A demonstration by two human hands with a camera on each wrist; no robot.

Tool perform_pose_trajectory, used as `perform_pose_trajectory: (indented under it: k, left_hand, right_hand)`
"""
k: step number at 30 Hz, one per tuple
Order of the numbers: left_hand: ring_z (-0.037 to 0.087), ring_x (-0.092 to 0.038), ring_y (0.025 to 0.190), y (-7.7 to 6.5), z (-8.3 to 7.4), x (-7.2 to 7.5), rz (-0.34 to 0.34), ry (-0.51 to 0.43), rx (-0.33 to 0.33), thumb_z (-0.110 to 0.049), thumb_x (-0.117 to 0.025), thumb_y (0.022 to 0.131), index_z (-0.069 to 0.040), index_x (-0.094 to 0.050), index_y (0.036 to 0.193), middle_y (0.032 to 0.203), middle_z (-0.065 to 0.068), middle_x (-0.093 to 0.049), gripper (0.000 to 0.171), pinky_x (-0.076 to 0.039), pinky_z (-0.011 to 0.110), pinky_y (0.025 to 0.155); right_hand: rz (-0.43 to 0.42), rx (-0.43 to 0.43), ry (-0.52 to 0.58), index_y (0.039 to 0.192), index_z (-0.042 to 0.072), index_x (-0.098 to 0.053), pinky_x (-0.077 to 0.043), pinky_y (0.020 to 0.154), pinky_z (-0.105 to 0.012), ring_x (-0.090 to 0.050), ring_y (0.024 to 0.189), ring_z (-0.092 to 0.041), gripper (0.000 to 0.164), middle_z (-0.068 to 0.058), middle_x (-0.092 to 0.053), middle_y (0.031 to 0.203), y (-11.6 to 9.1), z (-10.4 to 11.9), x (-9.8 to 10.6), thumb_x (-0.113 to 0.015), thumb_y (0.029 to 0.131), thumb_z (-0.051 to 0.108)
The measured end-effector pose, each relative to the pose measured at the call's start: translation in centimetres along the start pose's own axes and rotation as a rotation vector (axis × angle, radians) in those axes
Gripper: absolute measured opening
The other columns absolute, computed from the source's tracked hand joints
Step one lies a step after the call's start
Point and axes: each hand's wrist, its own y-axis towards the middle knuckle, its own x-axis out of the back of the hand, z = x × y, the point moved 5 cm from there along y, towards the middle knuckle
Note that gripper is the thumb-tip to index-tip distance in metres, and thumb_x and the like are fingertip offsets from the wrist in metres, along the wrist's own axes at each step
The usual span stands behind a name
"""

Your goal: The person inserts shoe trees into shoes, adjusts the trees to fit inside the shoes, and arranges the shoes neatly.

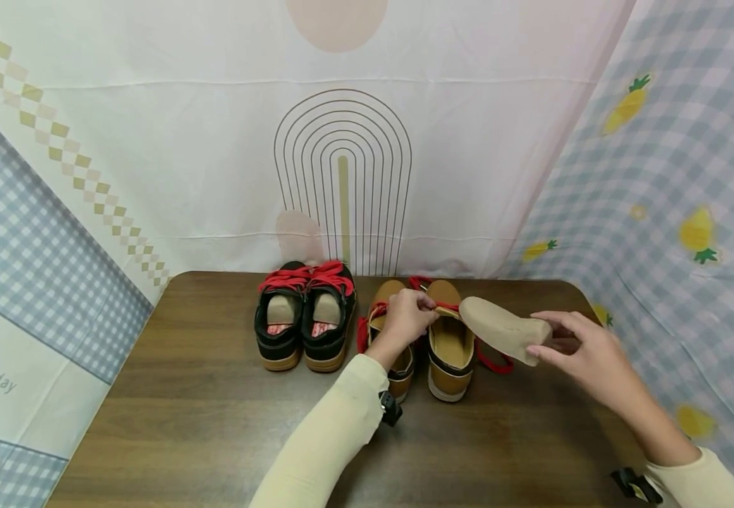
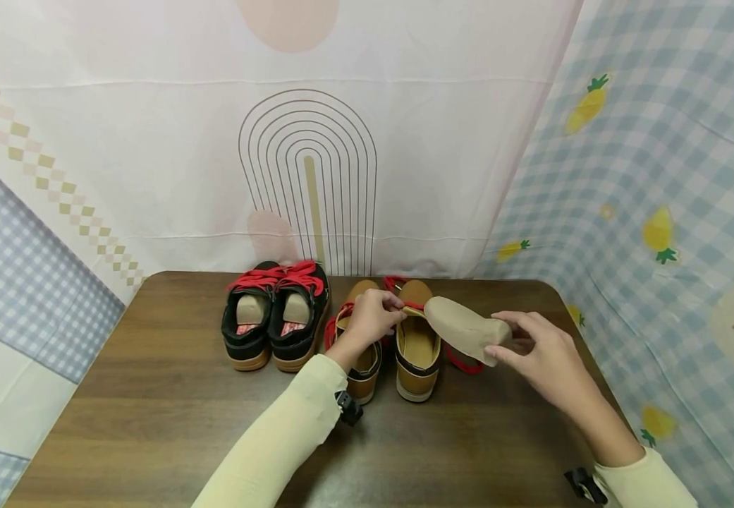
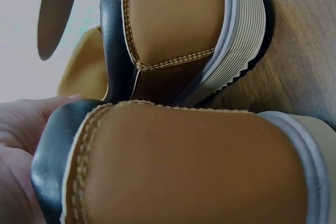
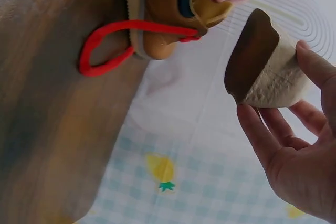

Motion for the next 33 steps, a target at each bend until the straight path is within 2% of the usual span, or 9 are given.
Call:
perform_pose_trajectory:
  k: [4, 9, 15, 19, 25, 29, 33]
  left_hand:
    - [0.009, -0.066, 0.054, 0.0, -0.1, 0.1, -0.003, 0.001, -0.001, -0.007, -0.08, 0.089, -0.005, -0.08, 0.093, 0.083, 0.007, -0.078, 0.004, -0.055, 0.02, 0.05]
    - [0.01, -0.068, 0.055, 0.0, -0.1, 0.0, 0.004, -0.007, 0.005, -0.006, -0.079, 0.089, -0.005, -0.08, 0.094, 0.084, 0.007, -0.079, 0.005, -0.055, 0.021, 0.051]
    - [0.008, -0.065, 0.053, 0.0, 0.0, 0.0, 0.005, -0.005, 0.0, -0.007, -0.079, 0.09, -0.005, -0.081, 0.093, 0.083, 0.006, -0.078, 0.004, -0.055, 0.02, 0.051]
    - [0.008, -0.065, 0.054, 0.0, 0.1, 0.0, 0.004, -0.006, -0.003, -0.008, -0.079, 0.09, -0.005, -0.081, 0.093, 0.083, 0.005, -0.078, 0.004, -0.055, 0.02, 0.051]
    - [0.007, -0.065, 0.055, 0.0, 0.2, 0.0, 0.005, -0.004, 0.0, -0.009, -0.08, 0.09, -0.005, -0.081, 0.093, 0.083, 0.005, -0.078, 0.005, -0.055, 0.02, 0.051]
    - [0.007, -0.065, 0.055, 0.1, 0.2, -0.1, 0.009, -0.013, -0.003, -0.009, -0.079, 0.09, -0.005, -0.08, 0.093, 0.084, 0.005, -0.078, 0.005, -0.055, 0.02, 0.051]
    - [0.008, -0.065, 0.055, 0.1, 0.2, 0.0, 0.014, -0.016, -0.004, -0.008, -0.079, 0.09, -0.005, -0.08, 0.094, 0.085, 0.006, -0.078, 0.005, -0.055, 0.02, 0.051]
  right_hand:
    - [0.051, 0.002, -0.045, 0.122, 0.008, -0.071, -0.055, 0.066, -0.011, -0.065, 0.082, 0.011, 0.049, -0.007, -0.069, 0.102, 0.0, 1.1, 0.1, -0.091, 0.077, 0.011]
    - [0.094, 0.006, -0.113, 0.118, 0.015, -0.073, -0.054, 0.064, -0.012, -0.066, 0.08, 0.008, 0.047, 0.001, -0.069, 0.096, 0.2, 2.2, 0.0, -0.093, 0.076, 0.023]
    - [0.121, 0.016, -0.182, 0.116, 0.023, -0.074, -0.054, 0.064, -0.022, -0.067, 0.081, 0.002, 0.046, 0.009, -0.07, 0.095, 0.3, 3.0, 0.0, -0.093, 0.075, 0.034]
    - [0.136, 0.026, -0.203, 0.115, 0.021, -0.074, -0.055, 0.065, -0.025, -0.068, 0.08, -0.002, 0.046, 0.011, -0.069, 0.093, 0.3, 3.4, -0.5, -0.093, 0.075, 0.035]
    - [0.18, 0.012, -0.199, 0.116, 0.016, -0.073, -0.057, 0.066, -0.026, -0.069, 0.082, -0.011, 0.045, 0.007, -0.067, 0.093, 0.4, 4.3, -1.7, -0.09, 0.078, 0.035]
    - [0.205, 0.004, -0.217, 0.115, 0.013, -0.074, -0.056, 0.066, -0.025, -0.067, 0.081, -0.01, 0.045, 0.005, -0.065, 0.092, 0.7, 4.9, -2.2, -0.089, 0.08, 0.037]
    - [0.193, 0.027, -0.26, 0.111, 0.014, -0.075, -0.052, 0.064, -0.024, -0.06, 0.077, -0.006, 0.042, 0.007, -0.062, 0.088, 0.9, 5.6, -2.6, -0.09, 0.079, 0.037]
